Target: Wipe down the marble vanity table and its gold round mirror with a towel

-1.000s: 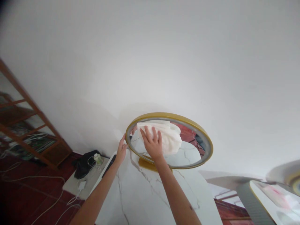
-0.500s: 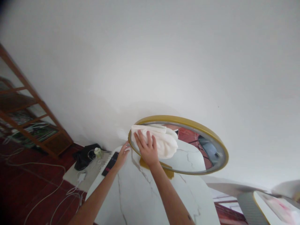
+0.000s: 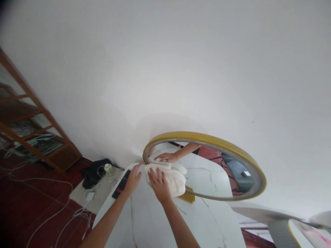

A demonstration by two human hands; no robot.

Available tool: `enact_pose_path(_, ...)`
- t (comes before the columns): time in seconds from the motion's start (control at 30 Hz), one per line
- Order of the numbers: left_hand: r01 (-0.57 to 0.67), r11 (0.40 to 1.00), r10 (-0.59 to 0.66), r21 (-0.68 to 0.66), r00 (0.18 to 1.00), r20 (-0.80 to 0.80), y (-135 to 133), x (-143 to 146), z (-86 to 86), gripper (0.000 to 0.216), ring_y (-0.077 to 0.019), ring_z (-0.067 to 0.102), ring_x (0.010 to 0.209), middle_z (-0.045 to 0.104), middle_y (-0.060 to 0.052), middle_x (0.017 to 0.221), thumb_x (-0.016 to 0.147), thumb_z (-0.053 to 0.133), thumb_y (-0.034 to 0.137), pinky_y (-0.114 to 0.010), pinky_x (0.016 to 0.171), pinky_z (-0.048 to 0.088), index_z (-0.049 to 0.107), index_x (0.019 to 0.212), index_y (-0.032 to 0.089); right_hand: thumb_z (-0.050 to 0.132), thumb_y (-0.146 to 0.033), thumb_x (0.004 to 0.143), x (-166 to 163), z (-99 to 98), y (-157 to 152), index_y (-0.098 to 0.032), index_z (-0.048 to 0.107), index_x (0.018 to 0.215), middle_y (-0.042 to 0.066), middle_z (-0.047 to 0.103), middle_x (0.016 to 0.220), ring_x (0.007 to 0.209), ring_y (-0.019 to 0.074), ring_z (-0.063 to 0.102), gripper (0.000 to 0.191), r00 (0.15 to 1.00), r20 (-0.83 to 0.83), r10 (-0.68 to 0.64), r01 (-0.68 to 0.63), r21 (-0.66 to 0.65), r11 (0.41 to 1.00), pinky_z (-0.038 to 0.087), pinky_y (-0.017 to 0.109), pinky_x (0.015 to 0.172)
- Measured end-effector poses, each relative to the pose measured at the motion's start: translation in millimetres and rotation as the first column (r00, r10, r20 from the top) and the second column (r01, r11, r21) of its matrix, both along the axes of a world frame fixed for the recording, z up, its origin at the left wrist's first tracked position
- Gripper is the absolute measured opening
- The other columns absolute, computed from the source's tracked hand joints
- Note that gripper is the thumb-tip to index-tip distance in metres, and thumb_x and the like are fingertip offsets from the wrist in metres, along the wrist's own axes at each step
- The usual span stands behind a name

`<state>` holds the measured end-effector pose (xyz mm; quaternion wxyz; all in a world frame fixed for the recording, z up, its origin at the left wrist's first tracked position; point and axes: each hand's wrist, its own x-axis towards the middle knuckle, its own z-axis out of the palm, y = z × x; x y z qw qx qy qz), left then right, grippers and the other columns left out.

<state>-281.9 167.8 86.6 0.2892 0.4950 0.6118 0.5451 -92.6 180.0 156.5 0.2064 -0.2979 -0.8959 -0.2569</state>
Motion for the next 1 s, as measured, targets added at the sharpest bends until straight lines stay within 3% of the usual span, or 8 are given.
enact_pose_path(0.13, -0.096, 0.992, 0.084, -0.087, 0.988, -0.133, -8, -10, -29.8, 0.049, -0.0301, 0.035, 0.127, 0.050, -0.011, 0.127, 0.066, 0.055, 0.020, -0.052, 0.107, 0.019, 0.056, 0.115, 0.021, 0.040, -0.020, 0.088, -10, 54.7, -4, -0.027, 0.038, 0.137, -0.002, 0.031, 0.146, 0.126, 0.0295, 0.035, 0.050, 0.998, -0.062, -0.020, 0.023, 0.063, 0.998, 0.033, 0.045, 0.098)
enact_pose_path(0.27, -0.132, 0.982, 0.102, -0.138, 0.972, -0.210, -14, -16, -52.5, 0.047, -0.0349, 0.039, 0.124, 0.051, -0.015, 0.123, 0.063, 0.054, 0.020, -0.057, 0.102, 0.025, 0.057, 0.110, 0.018, 0.043, -0.025, 0.088, -18, 111.3, -8, -0.031, 0.038, 0.137, -0.005, 0.029, 0.147, 0.129, 0.0307, 0.030, 0.050, 0.992, -0.114, -0.059, 0.077, 0.158, 0.985, 0.025, 0.046, 0.104)
enact_pose_path(0.37, -0.119, 0.985, 0.085, -0.127, 0.967, -0.242, -13, -18, -55.1, 0.047, -0.0337, 0.042, 0.122, 0.053, -0.014, 0.120, 0.064, 0.052, 0.020, -0.055, 0.102, 0.027, 0.057, 0.111, 0.019, 0.044, -0.026, 0.088, -20, 126.3, -5, -0.031, 0.037, 0.138, -0.005, 0.028, 0.147, 0.129, 0.0311, 0.029, 0.051, 0.988, -0.137, -0.075, 0.097, 0.164, 0.982, 0.025, 0.047, 0.105)
enact_pose_path(0.53, -0.048, 0.998, 0.040, -0.028, 0.966, -0.254, 2, -12, -27.8, 0.050, -0.0240, 0.039, 0.126, 0.048, -0.009, 0.129, 0.075, 0.045, 0.022, -0.045, 0.108, 0.025, 0.046, 0.125, 0.022, 0.041, -0.017, 0.087, -18, 71.1, 11, -0.025, 0.036, 0.138, -0.001, 0.030, 0.146, 0.125, 0.0290, 0.037, 0.052, 0.993, -0.077, -0.092, 0.099, 0.081, 0.992, 0.037, 0.044, 0.094)
enact_pose_path(0.67, 0.023, 0.997, -0.019, 0.068, 0.998, -0.065, 16, 3, 4.2, 0.048, -0.0210, 0.043, 0.122, 0.049, -0.009, 0.129, 0.080, 0.044, 0.023, -0.043, 0.105, 0.030, 0.042, 0.128, 0.022, 0.040, -0.011, 0.086, -8, -4.0, 11, -0.020, 0.046, 0.131, 0.004, 0.046, 0.136, 0.118, 0.0251, 0.045, 0.046, 0.999, 0.003, -0.036, 0.036, 0.012, 0.999, 0.043, 0.040, 0.086)
enact_pose_path(0.77, 0.028, 0.998, -0.033, 0.059, 0.996, 0.085, 22, 13, 16.6, 0.047, -0.0212, 0.048, 0.116, 0.053, -0.008, 0.124, 0.078, 0.049, 0.024, -0.042, 0.102, 0.034, 0.046, 0.124, 0.022, 0.040, -0.010, 0.086, -1, -34.3, 4, -0.017, 0.051, 0.124, 0.007, 0.054, 0.127, 0.112, 0.0241, 0.050, 0.041, 0.999, 0.005, -0.038, 0.038, -0.011, 0.999, 0.044, 0.040, 0.082)
enact_pose_path(0.87, 0.021, 0.999, -0.028, 0.050, 0.988, 0.151, 24, 21, 15.7, 0.049, -0.0215, 0.051, 0.113, 0.053, -0.009, 0.124, 0.076, 0.050, 0.026, -0.041, 0.097, 0.039, 0.045, 0.125, 0.022, 0.041, -0.013, 0.087, 1, -27.3, -1, -0.019, 0.047, 0.128, 0.008, 0.048, 0.133, 0.115, 0.0249, 0.047, 0.043, 0.999, -0.012, -0.036, 0.036, -0.019, 0.999, 0.042, 0.043, 0.085)
enact_pose_path(1.0, -0.028, 0.998, 0.016, 0.056, 0.977, 0.214, 23, 33, 7.6, 0.050, -0.0202, 0.050, 0.115, 0.049, -0.009, 0.130, 0.078, 0.044, 0.026, -0.038, 0.098, 0.039, 0.041, 0.128, 0.023, 0.040, -0.019, 0.089, -5, 22.3, -1, -0.022, 0.038, 0.137, 0.004, 0.029, 0.147, 0.122, 0.0297, 0.039, 0.048, 0.996, -0.032, -0.085, 0.086, 0.023, 0.996, 0.038, 0.046, 0.091)
